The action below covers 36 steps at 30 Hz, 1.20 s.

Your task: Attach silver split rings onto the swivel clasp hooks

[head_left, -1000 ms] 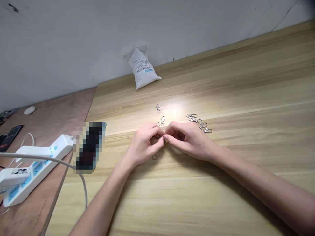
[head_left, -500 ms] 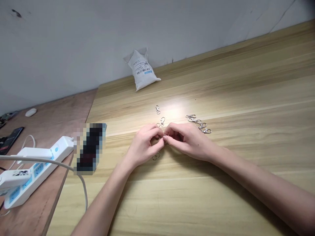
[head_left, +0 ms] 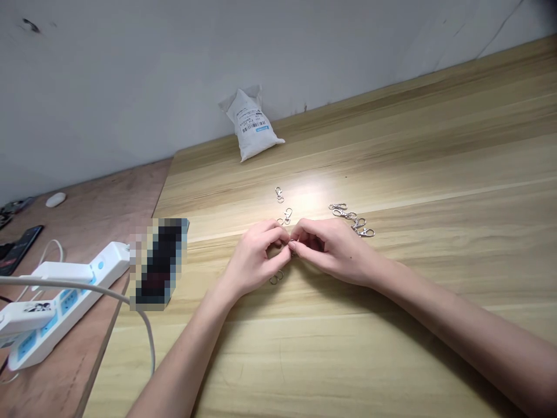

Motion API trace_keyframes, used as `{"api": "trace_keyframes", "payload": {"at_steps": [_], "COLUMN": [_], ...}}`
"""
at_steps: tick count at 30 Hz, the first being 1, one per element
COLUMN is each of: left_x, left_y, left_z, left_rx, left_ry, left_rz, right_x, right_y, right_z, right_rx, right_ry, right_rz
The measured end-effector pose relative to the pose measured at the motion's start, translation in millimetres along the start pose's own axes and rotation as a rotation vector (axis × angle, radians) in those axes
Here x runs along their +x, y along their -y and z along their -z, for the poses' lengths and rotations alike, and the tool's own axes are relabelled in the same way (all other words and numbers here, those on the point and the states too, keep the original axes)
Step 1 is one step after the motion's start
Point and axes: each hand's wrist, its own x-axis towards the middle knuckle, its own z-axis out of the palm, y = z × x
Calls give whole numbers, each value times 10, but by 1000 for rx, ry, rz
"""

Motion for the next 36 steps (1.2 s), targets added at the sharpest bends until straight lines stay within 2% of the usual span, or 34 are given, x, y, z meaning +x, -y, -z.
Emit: {"api": "trace_keyframes", "payload": {"at_steps": [36], "left_x": [-12], "left_y": [12], "left_z": [-26], "left_rx": [28], "left_ry": [-23], "left_rz": [-32], "right_x": [-2], "right_y": [-4], "right_z": [13], "right_rx": [-7], "right_ry": [15], "right_rz": [-26]}}
